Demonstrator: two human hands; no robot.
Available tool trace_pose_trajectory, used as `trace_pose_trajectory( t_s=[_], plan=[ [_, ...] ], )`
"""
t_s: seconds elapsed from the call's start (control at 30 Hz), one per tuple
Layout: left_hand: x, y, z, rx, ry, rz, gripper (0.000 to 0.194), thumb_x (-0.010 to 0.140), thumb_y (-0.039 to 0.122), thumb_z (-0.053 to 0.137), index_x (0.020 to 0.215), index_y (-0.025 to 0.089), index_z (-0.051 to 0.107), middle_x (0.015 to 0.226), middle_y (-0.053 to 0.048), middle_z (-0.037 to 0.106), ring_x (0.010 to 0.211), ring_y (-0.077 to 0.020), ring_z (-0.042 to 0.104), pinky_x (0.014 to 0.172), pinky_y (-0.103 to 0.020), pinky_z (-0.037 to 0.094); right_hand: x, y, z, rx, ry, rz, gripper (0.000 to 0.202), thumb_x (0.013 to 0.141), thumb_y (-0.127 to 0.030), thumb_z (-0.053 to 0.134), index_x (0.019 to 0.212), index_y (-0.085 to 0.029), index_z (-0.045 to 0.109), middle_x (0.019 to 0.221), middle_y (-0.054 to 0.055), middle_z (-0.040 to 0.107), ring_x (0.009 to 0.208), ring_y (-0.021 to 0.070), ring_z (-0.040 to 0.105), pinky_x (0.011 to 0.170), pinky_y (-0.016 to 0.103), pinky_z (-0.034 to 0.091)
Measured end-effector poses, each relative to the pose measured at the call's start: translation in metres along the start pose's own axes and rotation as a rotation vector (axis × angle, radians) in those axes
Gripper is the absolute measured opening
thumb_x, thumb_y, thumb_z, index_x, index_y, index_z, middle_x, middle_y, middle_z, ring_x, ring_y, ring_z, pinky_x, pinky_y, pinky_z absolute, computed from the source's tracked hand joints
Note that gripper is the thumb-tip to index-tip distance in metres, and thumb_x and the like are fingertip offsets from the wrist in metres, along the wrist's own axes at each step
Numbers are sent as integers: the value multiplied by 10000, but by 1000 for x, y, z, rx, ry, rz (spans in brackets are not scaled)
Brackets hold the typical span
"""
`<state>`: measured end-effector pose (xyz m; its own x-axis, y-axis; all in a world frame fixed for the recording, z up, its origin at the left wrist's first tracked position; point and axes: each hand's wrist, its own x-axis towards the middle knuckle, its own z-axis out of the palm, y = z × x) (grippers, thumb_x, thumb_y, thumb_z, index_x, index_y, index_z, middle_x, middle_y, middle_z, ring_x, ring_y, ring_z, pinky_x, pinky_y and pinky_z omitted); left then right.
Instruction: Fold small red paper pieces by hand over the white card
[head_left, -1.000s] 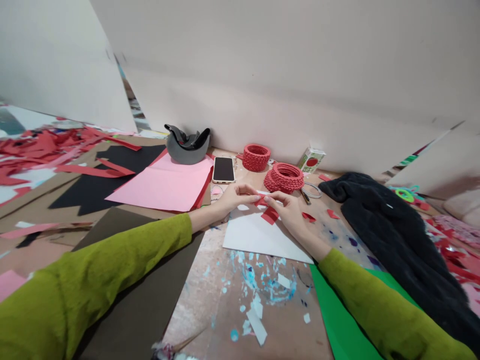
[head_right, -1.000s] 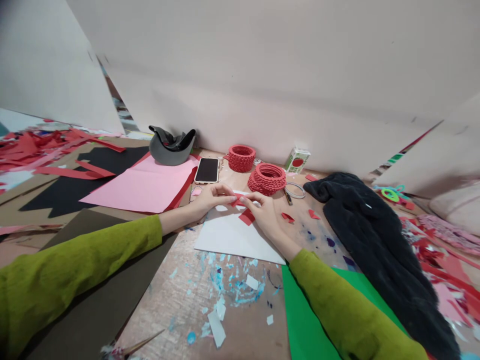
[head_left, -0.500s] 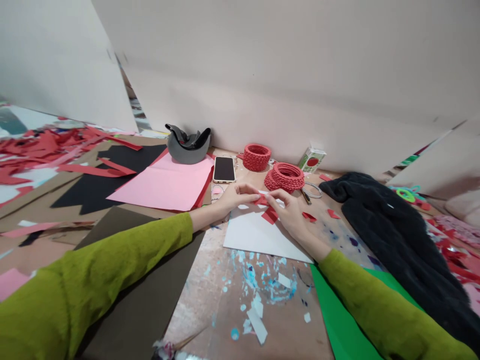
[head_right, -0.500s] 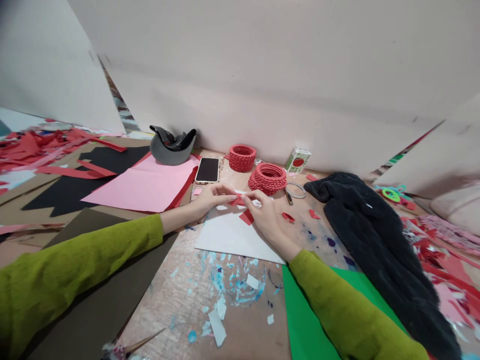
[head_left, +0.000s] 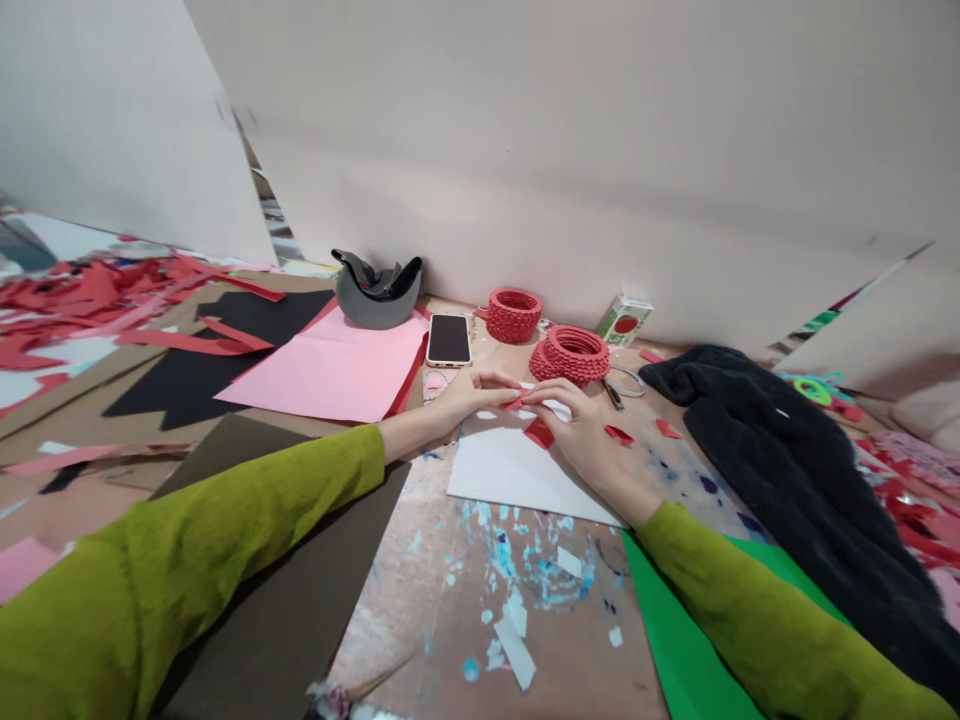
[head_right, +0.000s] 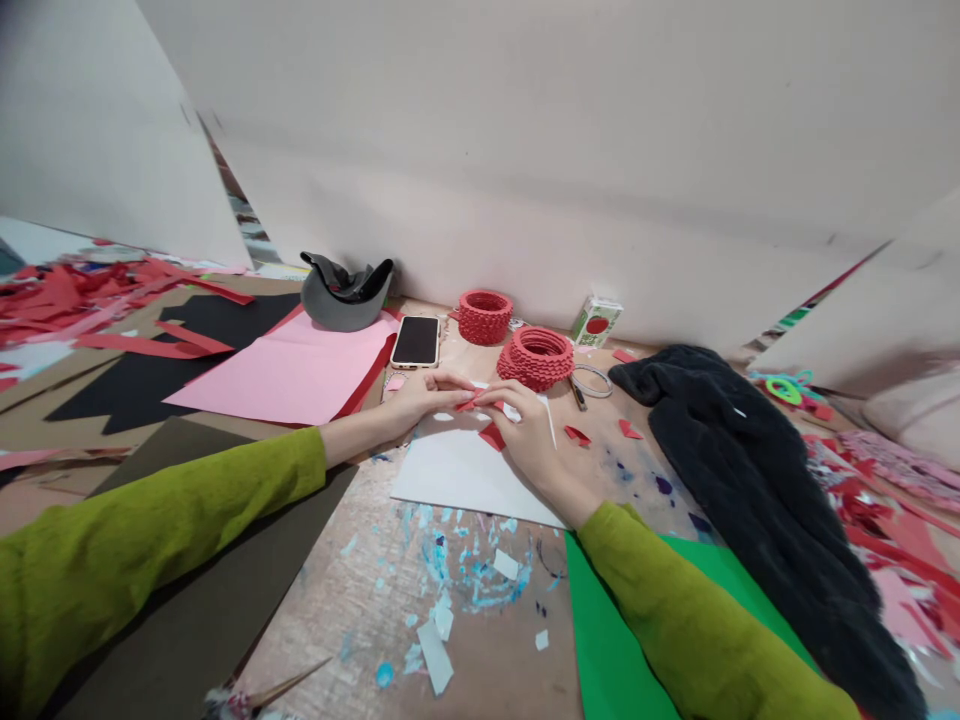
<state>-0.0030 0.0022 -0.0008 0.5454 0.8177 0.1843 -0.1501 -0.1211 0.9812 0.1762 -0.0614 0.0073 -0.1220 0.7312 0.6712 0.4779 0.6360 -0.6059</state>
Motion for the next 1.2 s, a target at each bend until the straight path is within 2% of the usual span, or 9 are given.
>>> trace_pose_trajectory(
  t_s=[0.2, 0.33, 0.5, 0.6, 0.7, 0.8, 0.97, 1.2],
  plan=[
    [1, -3, 0, 40, -7, 32, 284, 689, 290, 767, 925, 138, 722, 902, -79, 720, 771, -136, 644, 714, -237, 484, -1, 1, 0, -13, -24, 74, 110, 832, -141, 576, 823, -205, 666, 887, 32, 672, 879, 183, 614, 806, 319, 462],
    [1, -5, 0, 49, -58, 66, 294, 701, 300, 758, 937, 131, 709, 903, -81, 717, 792, -151, 660, 738, -262, 502, -1, 3, 0, -7, -10, 152, 31, 816, -206, 616, 798, -187, 634, 814, 28, 664, 798, 178, 612, 753, 306, 467],
    [1, -5, 0, 44, -104, 85, 304, 714, 306, 748, 952, 123, 696, 930, -90, 716, 810, -155, 666, 784, -294, 513, 2, 6, 1, 114, 32, 219, 159, 792, -325, 653, 846, -187, 592, 837, 44, 655, 788, 181, 617, 747, 321, 498],
    [2, -7, 1, 42, -108, 80, 322, 690, 297, 767, 947, 119, 691, 912, -88, 714, 799, -153, 665, 780, -298, 514, 3, 6, 1, 114, 7, 252, 197, 775, -361, 666, 835, -185, 603, 820, 47, 662, 763, 182, 612, 719, 320, 498],
    [3, -9, 1, 63, -101, 90, 298, 684, 293, 771, 912, 118, 693, 885, -79, 710, 793, -145, 659, 767, -284, 508, 3, 4, 1, 82, -18, 267, 208, 819, -389, 613, 821, -180, 611, 803, 43, 660, 744, 176, 602, 683, 295, 475],
    [5, -11, 0, 85, -105, 94, 298, 682, 308, 770, 897, 118, 689, 883, -77, 705, 806, -145, 652, 769, -281, 502, 2, 0, 0, -16, -62, 269, 271, 881, -408, 527, 760, -178, 604, 726, 22, 632, 676, 158, 568, 634, 271, 426],
    [8, -15, -3, 102, -139, 122, 292, 679, 332, 770, 847, 111, 680, 832, -66, 696, 761, -132, 637, 755, -268, 493, 1, -4, 1, -201, -178, 185, 328, 883, -384, 536, 624, -183, 547, 595, -8, 566, 574, 136, 482, 562, 263, 339],
    [10, -19, -5, 106, -184, 96, 296, 670, 319, 767, 868, 119, 676, 853, -68, 700, 757, -135, 642, 753, -265, 494, 3, -11, 0, -282, -204, 115, 379, 912, -402, 474, 616, -184, 567, 609, 19, 590, 589, 151, 480, 577, 285, 334]
  ],
)
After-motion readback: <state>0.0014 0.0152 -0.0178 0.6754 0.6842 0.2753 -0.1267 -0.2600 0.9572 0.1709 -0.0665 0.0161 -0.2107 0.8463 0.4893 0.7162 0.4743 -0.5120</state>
